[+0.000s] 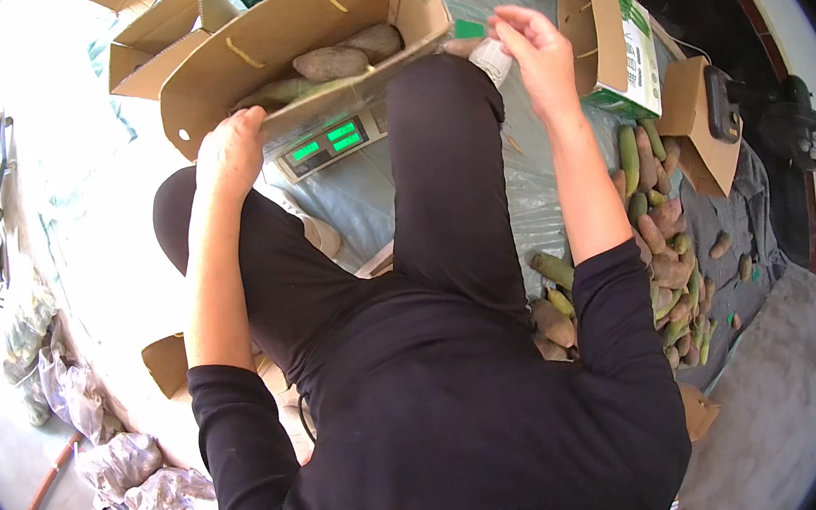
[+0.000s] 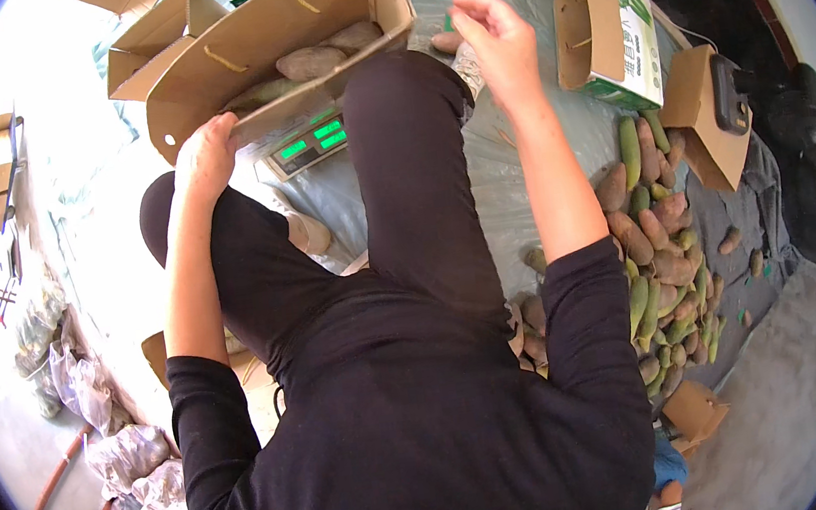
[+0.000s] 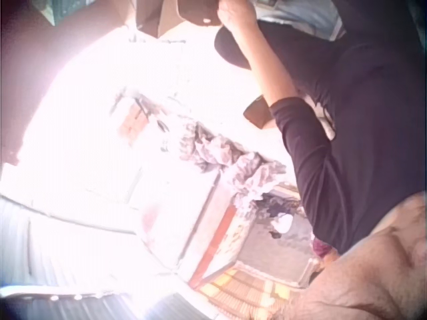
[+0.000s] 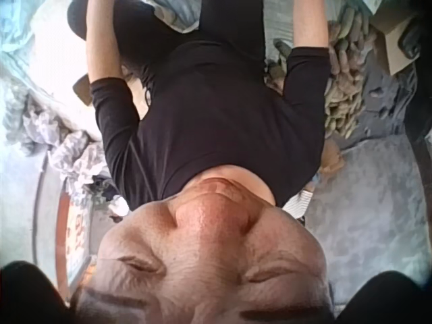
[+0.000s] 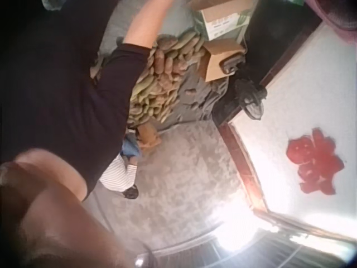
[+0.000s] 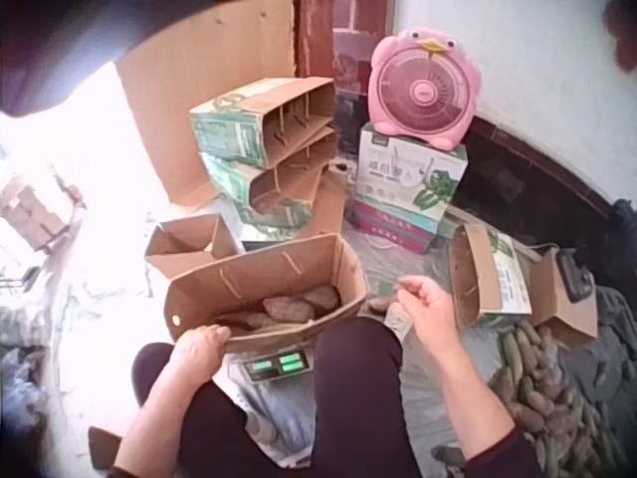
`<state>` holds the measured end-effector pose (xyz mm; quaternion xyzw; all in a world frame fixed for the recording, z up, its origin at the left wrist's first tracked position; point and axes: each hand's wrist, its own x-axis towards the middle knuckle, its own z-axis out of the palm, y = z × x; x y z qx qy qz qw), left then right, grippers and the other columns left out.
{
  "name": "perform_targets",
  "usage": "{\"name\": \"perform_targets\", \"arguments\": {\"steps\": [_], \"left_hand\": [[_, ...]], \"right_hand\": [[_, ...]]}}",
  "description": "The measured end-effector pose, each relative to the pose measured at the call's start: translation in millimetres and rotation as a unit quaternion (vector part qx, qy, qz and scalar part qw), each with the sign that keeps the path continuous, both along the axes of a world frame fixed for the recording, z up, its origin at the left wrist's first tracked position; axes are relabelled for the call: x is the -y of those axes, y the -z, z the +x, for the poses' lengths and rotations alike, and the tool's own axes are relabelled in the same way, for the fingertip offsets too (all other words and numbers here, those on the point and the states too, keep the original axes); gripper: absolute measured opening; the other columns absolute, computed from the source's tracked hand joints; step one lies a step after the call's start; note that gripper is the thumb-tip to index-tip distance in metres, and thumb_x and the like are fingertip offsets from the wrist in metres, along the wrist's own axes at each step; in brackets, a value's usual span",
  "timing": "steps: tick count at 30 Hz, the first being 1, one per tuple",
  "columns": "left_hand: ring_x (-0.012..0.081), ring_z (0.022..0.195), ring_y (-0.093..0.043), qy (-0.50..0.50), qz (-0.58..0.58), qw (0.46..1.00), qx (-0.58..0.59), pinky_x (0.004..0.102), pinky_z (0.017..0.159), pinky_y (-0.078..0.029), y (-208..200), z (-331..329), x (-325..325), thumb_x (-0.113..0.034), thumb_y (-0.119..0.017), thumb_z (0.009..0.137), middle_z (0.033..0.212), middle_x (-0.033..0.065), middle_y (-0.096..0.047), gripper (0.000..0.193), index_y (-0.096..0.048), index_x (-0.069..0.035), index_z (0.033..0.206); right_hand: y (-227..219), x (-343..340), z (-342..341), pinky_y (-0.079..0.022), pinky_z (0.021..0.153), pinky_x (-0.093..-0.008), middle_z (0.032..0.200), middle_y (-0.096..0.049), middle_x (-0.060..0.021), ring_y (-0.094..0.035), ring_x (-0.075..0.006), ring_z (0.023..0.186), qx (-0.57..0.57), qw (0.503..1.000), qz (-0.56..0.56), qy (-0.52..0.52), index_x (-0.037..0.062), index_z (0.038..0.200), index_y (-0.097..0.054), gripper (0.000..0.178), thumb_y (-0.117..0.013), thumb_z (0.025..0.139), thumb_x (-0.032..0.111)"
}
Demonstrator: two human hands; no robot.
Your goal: Sort and package produce (mangos/yams) into cardboard boxes after weighing them.
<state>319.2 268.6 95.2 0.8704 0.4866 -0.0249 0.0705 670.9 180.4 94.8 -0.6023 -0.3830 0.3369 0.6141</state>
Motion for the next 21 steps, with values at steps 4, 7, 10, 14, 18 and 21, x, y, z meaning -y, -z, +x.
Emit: {"name": "perform_targets", "arguments": {"steps": [4,7,10,14,18,21], "left_hand": [[0.0352,0.093,-0.059,0.008,-0.028,0.999,0.023,0.0454,0.079,-0.047,-2.2,6.7,1.0,-0.008,-0.055,0.081,0.096,0.0141,-0.062,0.011,-0.056,-0.005,0.092],[0.0358,0.095,-0.059,-0.01,-0.032,0.999,0.017,0.0443,0.079,-0.047,-0.4,6.6,-0.7,-0.008,-0.056,0.081,0.1,0.014,-0.062,0.018,-0.058,-0.007,0.099],[0.0359,0.096,-0.058,-0.004,-0.021,0.999,0.032,0.0437,0.079,-0.047,2.5,6.2,2.2,-0.008,-0.058,0.08,0.101,0.0149,-0.062,0.021,-0.057,-0.005,0.101],[0.0346,0.097,-0.058,0.006,-0.022,1.0,-0.004,0.0421,0.08,-0.047,8.9,3.5,-1.7,-0.008,-0.058,0.082,0.104,0.0141,-0.061,0.024,-0.055,-0.006,0.105],[0.0333,0.096,-0.059,-0.009,-0.035,0.999,-0.014,0.0406,0.08,-0.046,7.1,5.1,-1.8,-0.009,-0.056,0.084,0.102,0.0135,-0.061,0.021,-0.055,-0.007,0.105],[0.0346,0.094,-0.058,-0.018,-0.028,0.999,0.0,0.0409,0.078,-0.045,7.9,8.4,-0.4,-0.01,-0.055,0.085,0.098,0.015,-0.061,0.018,-0.055,-0.005,0.102]], "right_hand": [[66.6,56.7,30.6,-0.046,0.077,-0.0261,0.101,-0.066,-0.0039,-0.061,-0.0118,0.087,0.037,0.995,-0.088,0.033,0.0048,0.111,-0.06,0.025,-0.061,0.089,0.015],[128.0,98.7,44.9,-0.049,0.07,-0.0263,0.086,-0.066,-0.0036,-0.06,-0.0113,0.077,0.0,0.982,-0.169,0.079,0.0018,0.104,-0.063,0.02,-0.062,0.085,0.007],[177.7,144.1,34.3,-0.049,0.07,-0.0272,0.083,-0.067,-0.0068,-0.061,-0.0127,0.075,0.051,0.963,-0.251,0.088,0.0018,0.1,-0.065,0.019,-0.062,0.082,0.008],[230.9,191.4,-0.5,-0.05,0.075,-0.0365,0.088,-0.068,-0.0158,-0.065,-0.0279,0.083,0.159,0.926,-0.34,0.044,0.0051,0.096,-0.067,0.02,-0.063,0.078,0.013],[261.1,228.3,-17.8,-0.049,0.079,-0.0404,0.091,-0.067,-0.0167,-0.063,-0.0331,0.089,0.164,0.893,-0.418,-0.015,0.0061,0.096,-0.067,0.021,-0.059,0.079,0.015],[271.2,248.7,-17.8,-0.05,0.077,-0.039,0.092,-0.067,-0.0145,-0.064,-0.031,0.088,0.216,0.84,-0.492,-0.069,0.0062,0.099,-0.065,0.025,-0.063,0.078,0.021]]}}
